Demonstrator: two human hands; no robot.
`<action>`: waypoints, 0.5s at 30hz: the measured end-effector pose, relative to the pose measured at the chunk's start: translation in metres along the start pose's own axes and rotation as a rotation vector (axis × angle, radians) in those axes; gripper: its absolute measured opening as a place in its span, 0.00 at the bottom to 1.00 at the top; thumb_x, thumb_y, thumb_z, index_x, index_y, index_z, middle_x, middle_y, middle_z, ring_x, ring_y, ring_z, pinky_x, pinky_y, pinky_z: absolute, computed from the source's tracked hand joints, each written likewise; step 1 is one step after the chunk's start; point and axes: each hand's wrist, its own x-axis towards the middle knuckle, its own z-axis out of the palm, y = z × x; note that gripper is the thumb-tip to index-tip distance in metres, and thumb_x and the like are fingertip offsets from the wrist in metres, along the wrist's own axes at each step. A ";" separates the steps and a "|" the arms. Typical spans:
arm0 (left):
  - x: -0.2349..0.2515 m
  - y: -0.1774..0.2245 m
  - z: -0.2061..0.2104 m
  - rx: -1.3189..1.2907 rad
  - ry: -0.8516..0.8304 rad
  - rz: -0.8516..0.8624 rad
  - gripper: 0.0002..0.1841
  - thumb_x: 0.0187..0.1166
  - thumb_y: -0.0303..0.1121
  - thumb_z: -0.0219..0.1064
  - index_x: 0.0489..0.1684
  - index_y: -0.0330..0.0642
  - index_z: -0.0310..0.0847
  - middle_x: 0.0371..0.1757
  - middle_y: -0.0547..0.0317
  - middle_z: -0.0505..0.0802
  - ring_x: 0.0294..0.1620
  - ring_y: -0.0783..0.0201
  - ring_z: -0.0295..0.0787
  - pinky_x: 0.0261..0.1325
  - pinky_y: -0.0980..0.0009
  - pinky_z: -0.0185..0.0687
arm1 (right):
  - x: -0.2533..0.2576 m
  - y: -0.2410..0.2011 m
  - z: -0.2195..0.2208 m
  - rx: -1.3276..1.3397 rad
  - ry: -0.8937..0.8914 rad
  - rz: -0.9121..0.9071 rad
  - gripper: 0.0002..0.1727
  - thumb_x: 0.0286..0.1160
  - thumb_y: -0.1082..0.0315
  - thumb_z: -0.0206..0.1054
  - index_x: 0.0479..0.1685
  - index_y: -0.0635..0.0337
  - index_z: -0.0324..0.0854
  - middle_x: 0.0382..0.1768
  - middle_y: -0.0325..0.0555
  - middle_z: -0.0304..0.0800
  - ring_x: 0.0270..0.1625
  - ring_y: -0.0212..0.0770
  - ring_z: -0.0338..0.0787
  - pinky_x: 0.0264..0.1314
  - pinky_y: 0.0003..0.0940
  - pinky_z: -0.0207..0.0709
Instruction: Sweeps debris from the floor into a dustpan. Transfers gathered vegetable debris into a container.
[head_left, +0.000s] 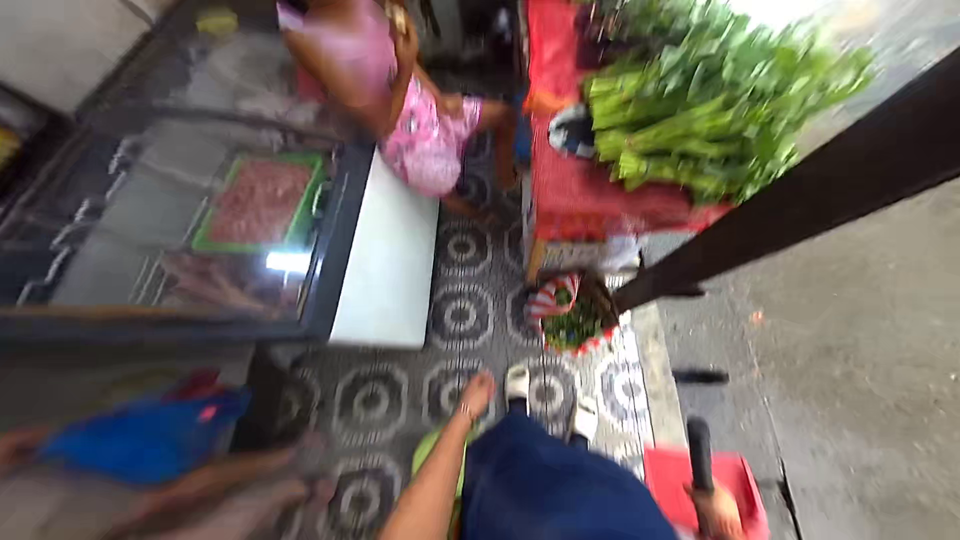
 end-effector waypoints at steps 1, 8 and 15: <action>-0.019 -0.005 0.012 -0.082 0.023 -0.054 0.26 0.96 0.40 0.44 0.85 0.31 0.62 0.70 0.33 0.85 0.66 0.46 0.86 0.68 0.51 0.81 | 0.024 0.014 -0.001 -0.014 -0.047 -0.032 0.27 0.75 0.56 0.75 0.65 0.68 0.84 0.58 0.71 0.89 0.65 0.69 0.87 0.70 0.69 0.76; -0.094 -0.147 0.108 0.030 0.078 -0.338 0.22 0.93 0.34 0.51 0.77 0.25 0.72 0.75 0.29 0.81 0.79 0.40 0.76 0.83 0.47 0.66 | 0.101 -0.031 -0.039 -0.283 -0.269 -0.457 0.28 0.75 0.60 0.76 0.69 0.69 0.81 0.65 0.70 0.87 0.72 0.65 0.84 0.80 0.63 0.70; -0.196 -0.215 0.158 -0.136 0.264 -0.450 0.22 0.92 0.33 0.53 0.72 0.20 0.72 0.73 0.23 0.80 0.77 0.35 0.76 0.81 0.43 0.67 | 0.076 -0.133 -0.003 -0.620 -0.430 -0.748 0.32 0.77 0.49 0.73 0.70 0.66 0.81 0.63 0.68 0.88 0.71 0.64 0.85 0.78 0.64 0.70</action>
